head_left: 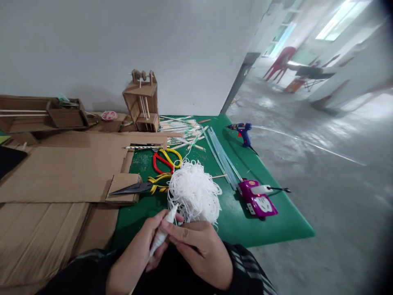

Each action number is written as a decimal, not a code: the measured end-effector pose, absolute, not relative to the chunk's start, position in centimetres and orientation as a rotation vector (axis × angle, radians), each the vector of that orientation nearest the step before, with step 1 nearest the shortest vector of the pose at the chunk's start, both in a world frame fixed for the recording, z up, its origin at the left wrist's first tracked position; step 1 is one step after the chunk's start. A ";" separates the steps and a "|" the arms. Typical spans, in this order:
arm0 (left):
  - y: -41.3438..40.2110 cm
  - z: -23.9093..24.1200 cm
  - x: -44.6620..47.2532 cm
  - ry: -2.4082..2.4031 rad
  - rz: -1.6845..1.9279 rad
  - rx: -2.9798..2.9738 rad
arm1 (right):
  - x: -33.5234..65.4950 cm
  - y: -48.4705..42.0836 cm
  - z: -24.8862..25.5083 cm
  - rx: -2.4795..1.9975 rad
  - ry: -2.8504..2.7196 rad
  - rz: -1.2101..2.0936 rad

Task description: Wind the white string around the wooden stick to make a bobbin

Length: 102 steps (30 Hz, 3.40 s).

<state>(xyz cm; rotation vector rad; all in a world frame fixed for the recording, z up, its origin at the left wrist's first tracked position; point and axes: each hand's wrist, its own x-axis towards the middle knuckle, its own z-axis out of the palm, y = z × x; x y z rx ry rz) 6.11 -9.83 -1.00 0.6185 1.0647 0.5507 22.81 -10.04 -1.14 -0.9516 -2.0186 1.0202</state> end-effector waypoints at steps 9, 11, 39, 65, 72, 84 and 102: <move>-9.5 -1.4 6.1 1.087 0.545 0.686 | 23.0 -10.2 -1.7 -0.919 -2.068 0.840; -9.8 -1.3 6.0 1.089 0.602 0.797 | 22.8 -10.4 -1.9 -1.044 -1.895 0.800; -11.4 0.4 6.2 1.451 0.704 1.430 | 23.1 -9.3 -2.1 -1.129 -1.021 1.999; -11.9 -0.7 2.5 0.913 0.877 2.233 | 26.6 -9.5 1.4 -1.285 -0.996 1.507; -11.9 0.6 2.1 0.786 0.492 2.521 | 29.0 -6.8 3.2 -1.129 -0.765 1.318; -9.2 3.6 3.9 1.180 0.792 1.839 | 24.1 -6.2 5.7 -0.940 -0.951 1.896; -7.3 3.1 6.0 1.126 0.700 1.581 | 23.8 -9.2 4.6 -1.109 -1.230 1.822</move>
